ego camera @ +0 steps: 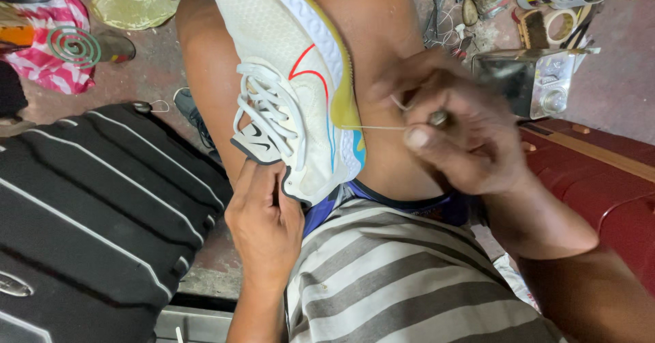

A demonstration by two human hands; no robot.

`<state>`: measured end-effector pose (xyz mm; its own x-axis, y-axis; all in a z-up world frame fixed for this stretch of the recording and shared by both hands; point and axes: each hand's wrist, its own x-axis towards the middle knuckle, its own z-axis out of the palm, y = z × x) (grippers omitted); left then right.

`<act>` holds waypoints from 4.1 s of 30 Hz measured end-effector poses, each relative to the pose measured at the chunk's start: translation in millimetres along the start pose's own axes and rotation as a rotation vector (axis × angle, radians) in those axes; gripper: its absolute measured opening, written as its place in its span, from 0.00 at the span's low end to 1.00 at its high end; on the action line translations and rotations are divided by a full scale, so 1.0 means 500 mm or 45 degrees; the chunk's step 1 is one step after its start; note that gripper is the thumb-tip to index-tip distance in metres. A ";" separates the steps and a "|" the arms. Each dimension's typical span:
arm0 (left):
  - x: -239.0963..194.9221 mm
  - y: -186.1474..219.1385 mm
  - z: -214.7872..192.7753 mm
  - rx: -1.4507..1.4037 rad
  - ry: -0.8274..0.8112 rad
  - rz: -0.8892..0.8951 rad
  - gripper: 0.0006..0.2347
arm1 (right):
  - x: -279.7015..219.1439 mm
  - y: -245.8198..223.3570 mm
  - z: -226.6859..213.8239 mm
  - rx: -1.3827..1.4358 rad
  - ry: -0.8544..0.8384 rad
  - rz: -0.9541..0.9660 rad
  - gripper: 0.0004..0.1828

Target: The person sits on the floor and sews the sole of a white sneaker using a needle and thread. They repeatedly push the needle through the shoe's edge and pull the thread tight to secure the sole.

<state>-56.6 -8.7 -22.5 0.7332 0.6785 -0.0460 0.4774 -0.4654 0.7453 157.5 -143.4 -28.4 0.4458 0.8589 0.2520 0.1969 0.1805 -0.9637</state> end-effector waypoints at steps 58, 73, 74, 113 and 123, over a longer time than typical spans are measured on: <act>-0.073 0.001 0.041 -1.939 -0.494 -0.792 0.22 | -0.201 -0.028 0.075 0.330 0.116 0.339 0.52; 0.039 0.111 -0.010 -0.864 -0.492 -0.428 0.16 | -0.252 0.139 0.017 1.634 0.566 1.123 0.30; 0.044 0.118 -0.016 -0.856 -0.407 -0.394 0.15 | -0.252 0.139 0.010 1.704 0.560 1.148 0.30; 0.227 0.023 -0.047 -0.152 0.136 0.392 0.09 | -0.073 0.153 0.106 1.249 0.857 1.128 0.35; 0.241 -0.039 -0.031 -0.257 -0.742 -0.270 0.14 | -0.035 0.128 0.121 -0.022 0.521 0.663 0.45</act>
<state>14.9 90.9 -32.2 0.8027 0.2976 -0.5167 0.5818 -0.2011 0.7881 109.5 -118.1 -100.1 0.7815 0.5800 -0.2300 -0.1217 -0.2198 -0.9679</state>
